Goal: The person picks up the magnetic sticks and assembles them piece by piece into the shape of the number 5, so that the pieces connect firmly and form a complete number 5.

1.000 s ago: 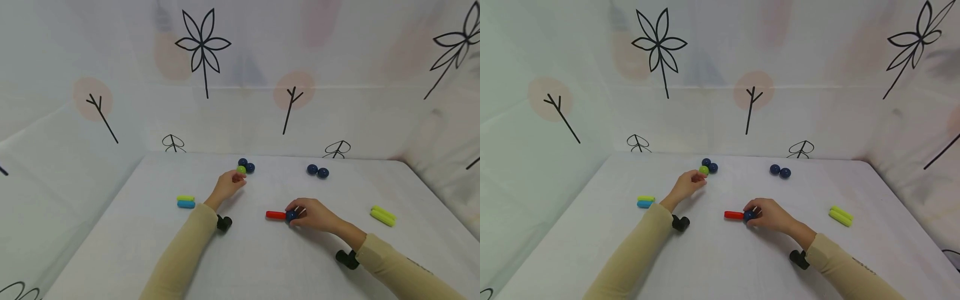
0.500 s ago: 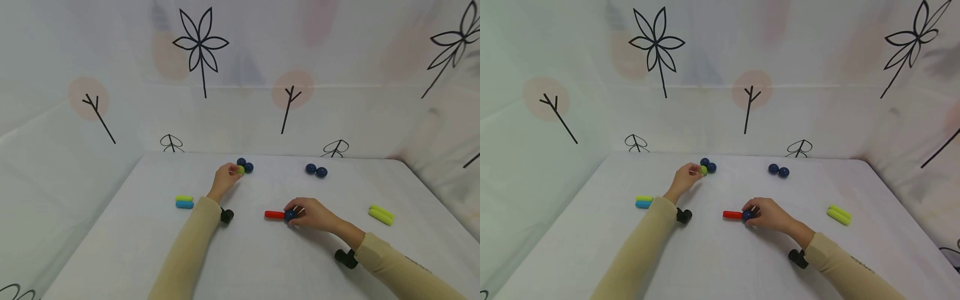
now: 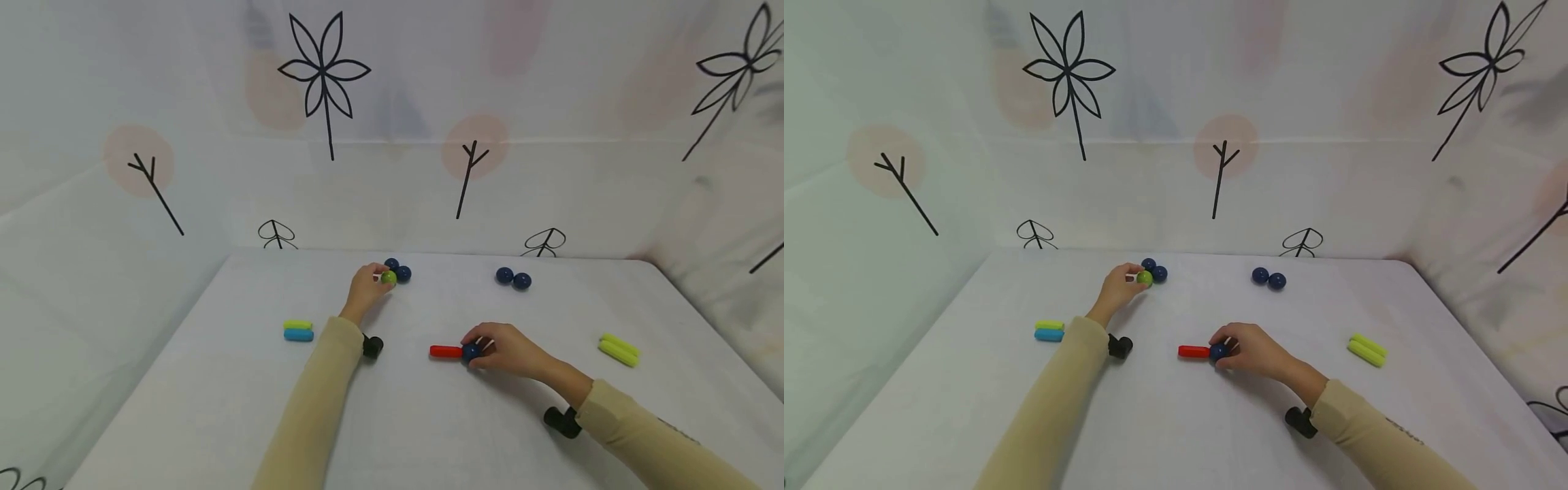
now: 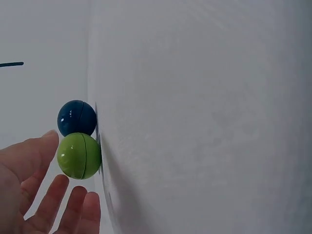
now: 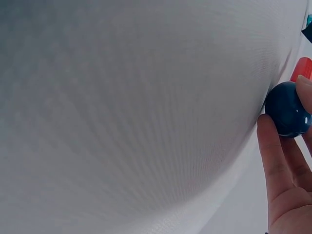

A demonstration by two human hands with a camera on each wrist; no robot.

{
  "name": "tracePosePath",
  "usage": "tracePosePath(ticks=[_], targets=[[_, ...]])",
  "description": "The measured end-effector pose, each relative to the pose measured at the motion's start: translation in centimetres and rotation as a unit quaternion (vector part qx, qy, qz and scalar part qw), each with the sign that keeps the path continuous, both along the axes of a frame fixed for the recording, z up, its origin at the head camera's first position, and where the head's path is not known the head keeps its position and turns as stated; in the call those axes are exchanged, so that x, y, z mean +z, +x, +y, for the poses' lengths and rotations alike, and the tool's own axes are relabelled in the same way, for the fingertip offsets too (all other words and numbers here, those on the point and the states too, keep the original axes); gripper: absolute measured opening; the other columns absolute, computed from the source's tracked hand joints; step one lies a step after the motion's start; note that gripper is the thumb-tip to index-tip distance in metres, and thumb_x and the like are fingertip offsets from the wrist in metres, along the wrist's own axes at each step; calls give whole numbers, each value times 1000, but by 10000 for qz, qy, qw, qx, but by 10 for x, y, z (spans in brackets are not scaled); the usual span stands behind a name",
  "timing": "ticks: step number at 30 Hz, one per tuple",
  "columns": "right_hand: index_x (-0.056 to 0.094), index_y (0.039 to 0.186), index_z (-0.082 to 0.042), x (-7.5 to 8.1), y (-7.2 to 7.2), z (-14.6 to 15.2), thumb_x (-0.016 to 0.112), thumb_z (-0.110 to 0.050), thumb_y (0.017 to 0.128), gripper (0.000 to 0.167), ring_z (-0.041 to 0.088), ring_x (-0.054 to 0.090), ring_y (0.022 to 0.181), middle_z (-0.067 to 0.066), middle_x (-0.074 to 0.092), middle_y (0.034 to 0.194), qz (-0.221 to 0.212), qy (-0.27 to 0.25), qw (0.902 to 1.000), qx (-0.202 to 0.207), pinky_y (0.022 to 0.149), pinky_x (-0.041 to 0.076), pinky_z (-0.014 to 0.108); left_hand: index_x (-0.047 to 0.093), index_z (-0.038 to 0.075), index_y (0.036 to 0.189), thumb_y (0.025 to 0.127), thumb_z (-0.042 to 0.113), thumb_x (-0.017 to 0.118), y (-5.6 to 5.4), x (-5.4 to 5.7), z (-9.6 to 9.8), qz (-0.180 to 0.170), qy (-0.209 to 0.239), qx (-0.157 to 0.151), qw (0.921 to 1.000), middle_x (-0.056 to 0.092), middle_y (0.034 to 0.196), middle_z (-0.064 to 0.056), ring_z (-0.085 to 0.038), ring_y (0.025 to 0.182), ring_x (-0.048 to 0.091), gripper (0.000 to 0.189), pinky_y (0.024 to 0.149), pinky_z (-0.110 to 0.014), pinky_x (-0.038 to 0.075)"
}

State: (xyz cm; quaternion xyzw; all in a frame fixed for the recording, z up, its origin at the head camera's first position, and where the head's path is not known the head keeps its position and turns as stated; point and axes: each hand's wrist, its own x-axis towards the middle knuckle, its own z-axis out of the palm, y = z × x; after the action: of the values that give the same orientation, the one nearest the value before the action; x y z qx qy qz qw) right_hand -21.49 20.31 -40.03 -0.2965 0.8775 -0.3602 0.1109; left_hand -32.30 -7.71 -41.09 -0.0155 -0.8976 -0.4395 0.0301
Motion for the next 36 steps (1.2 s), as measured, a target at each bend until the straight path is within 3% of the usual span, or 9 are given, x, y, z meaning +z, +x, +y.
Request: tracePosePath(ticks=[9, 13, 18, 26, 36], targets=[[64, 106, -4, 0, 0, -2, 77, -12, 76, 34, 17, 58, 86, 2, 62, 99, -13, 4, 10000, 13, 72, 51, 23, 60, 6, 118, 85, 9, 68, -3, -3, 0, 42, 41, -194, 9998, 54, 122, -12, -26, 110, 51, 34, 94, -35, 41], [64, 106, -4, 0, 0, -2, 77, -12, 76, 34, 17, 58, 86, 2, 62, 99, 13, 0, 10000, 53, 73, 51, 24, 62, 4, 113, 84, 7, 69, -2, -4, 0, 78, 275, -116, 9995, 55, 118, -14, -27, 107, 53, 30, 92, -35, 42], [64, 106, -5, 0, -1, -1, 77, -11, 76, 33, 17, 59, 86, 2, 62, 99, 50, 35, 10000, 13, 74, 51, 25, 60, 3, 115, 82, 7, 71, -4, -5, 1, 156, 190, -213, 9995, 57, 110, -14, -26, 102, 56, 35, 89, -34, 44], [64, 106, -3, 1, 0, -4, 77, -11, 76, 34, 18, 59, 86, 3, 62, 99, 65, 18, 10000, 63, 74, 52, 25, 59, 2, 118, 85, 11, 68, -2, -6, 0, -135, -57, -365, 9992, 54, 114, -14, -24, 103, 56, 35, 91, -33, 43], [64, 106, -3, 1, -1, -2, 76, -10, 77, 33, 18, 59, 86, 3, 62, 99, 71, 62, 9999, 67, 73, 52, 26, 60, 4, 117, 84, 11, 69, 9, -4, -5, -219, -22, -926, 9955, 59, 115, -10, -24, 102, 58, 34, 89, -31, 45]])
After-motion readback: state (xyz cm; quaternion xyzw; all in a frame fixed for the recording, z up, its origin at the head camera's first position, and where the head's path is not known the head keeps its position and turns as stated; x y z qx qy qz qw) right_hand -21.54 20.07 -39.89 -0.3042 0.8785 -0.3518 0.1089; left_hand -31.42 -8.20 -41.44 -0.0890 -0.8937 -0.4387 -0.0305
